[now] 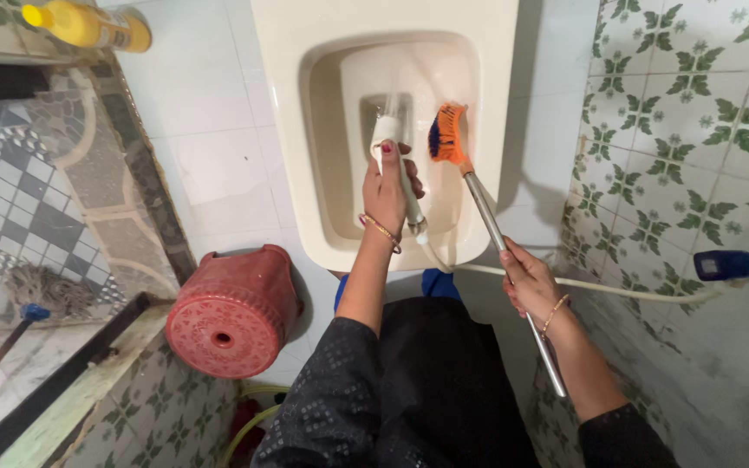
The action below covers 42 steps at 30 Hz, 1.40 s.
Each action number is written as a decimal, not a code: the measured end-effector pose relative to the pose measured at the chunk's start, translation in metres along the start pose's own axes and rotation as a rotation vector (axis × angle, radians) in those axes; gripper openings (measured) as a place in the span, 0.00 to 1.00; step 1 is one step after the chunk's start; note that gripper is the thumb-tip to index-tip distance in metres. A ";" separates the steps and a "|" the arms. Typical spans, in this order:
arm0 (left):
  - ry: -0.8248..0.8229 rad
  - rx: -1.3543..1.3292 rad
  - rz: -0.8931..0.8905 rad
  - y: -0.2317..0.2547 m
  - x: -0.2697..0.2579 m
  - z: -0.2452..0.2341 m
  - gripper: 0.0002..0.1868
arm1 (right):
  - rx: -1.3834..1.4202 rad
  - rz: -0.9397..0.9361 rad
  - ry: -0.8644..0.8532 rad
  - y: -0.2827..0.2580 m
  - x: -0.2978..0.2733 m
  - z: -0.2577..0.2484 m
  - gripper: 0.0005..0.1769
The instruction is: The person cleans a squat toilet using a handheld bidet sprayer and an orange toilet brush. They rinse the bowl and surrounding floor area, then scrub the interior and exterior surfaces of the toilet.
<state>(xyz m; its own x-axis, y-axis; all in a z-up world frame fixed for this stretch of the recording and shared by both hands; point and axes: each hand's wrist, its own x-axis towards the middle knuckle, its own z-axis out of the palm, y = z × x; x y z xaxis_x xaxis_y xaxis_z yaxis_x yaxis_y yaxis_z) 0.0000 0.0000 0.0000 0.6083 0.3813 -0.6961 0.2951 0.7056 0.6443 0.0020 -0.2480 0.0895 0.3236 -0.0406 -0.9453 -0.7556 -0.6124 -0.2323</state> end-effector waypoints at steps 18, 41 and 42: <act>-0.169 -0.134 -0.288 -0.015 -0.028 0.025 0.36 | -0.061 0.011 -0.029 0.008 -0.012 -0.026 0.30; 0.146 -0.294 -0.528 -0.094 -0.135 -0.021 0.35 | -1.365 -0.241 0.397 -0.011 -0.051 -0.022 0.25; 0.188 -0.306 -0.536 -0.093 -0.134 -0.026 0.35 | -1.373 -0.256 0.411 -0.011 -0.050 -0.023 0.25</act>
<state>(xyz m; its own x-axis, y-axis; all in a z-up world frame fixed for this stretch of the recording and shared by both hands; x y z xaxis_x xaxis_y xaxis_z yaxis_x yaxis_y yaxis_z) -0.1277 -0.1012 0.0256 0.2870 0.0070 -0.9579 0.2815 0.9552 0.0914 0.0068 -0.2574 0.1446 0.6781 0.1095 -0.7268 0.3990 -0.8853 0.2389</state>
